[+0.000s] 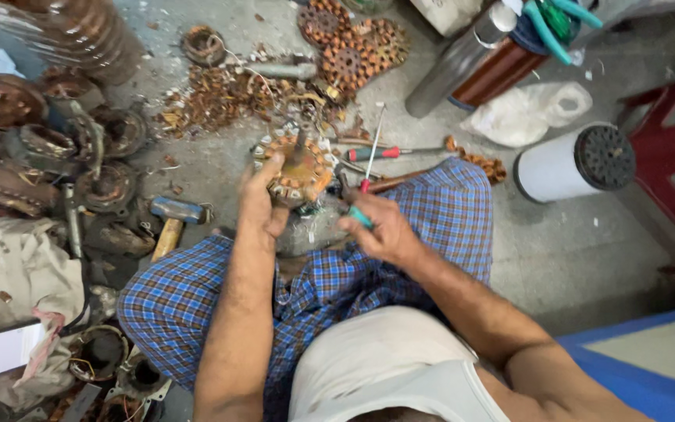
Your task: The person disassembles fan motor components using a screwdriver and pliers to separate copper wiring and metal parts.
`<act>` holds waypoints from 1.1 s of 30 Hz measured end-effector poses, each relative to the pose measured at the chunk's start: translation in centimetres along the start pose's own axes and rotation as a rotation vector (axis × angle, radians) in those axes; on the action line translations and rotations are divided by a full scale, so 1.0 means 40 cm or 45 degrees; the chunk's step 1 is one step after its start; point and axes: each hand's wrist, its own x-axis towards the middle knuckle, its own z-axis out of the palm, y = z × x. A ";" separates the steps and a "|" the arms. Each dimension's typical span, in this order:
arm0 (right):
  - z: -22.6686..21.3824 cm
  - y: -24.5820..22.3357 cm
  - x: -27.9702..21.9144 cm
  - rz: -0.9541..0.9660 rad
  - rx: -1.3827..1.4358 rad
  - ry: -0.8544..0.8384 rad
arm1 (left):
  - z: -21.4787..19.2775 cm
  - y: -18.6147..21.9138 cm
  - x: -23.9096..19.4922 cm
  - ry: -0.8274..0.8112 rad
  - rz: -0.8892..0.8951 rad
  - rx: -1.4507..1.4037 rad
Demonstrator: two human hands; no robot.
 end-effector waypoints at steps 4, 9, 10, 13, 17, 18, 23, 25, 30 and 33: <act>-0.126 0.047 -0.015 0.248 -0.246 0.191 | -0.033 -0.039 0.066 0.018 0.118 -0.142; -0.326 0.217 -0.127 0.624 -0.637 0.479 | -0.054 -0.056 0.092 0.243 0.009 -0.121; -0.360 0.255 -0.157 0.628 -0.668 0.569 | -0.051 -0.055 0.088 0.238 0.064 -0.096; -0.436 0.352 -0.248 1.212 -0.953 0.435 | -0.027 -0.045 0.073 0.208 0.126 -0.067; -0.460 0.469 -0.308 1.384 -1.327 0.060 | 0.000 -0.037 0.050 0.307 0.088 -0.003; -0.465 0.486 -0.319 1.391 -1.419 -0.069 | 0.006 -0.039 0.049 0.386 0.067 0.007; -0.498 0.484 -0.329 1.490 -1.563 -0.138 | -0.004 -0.046 0.065 0.385 0.072 -0.023; -0.506 0.434 -0.303 1.438 -1.595 -0.081 | -0.010 -0.057 0.082 0.375 0.065 -0.054; -0.423 0.216 -0.178 0.896 -0.816 0.188 | -0.044 -0.075 0.106 0.203 0.327 -0.046; -0.291 0.104 -0.089 1.103 -0.091 0.046 | -0.034 -0.082 0.102 0.338 0.344 0.004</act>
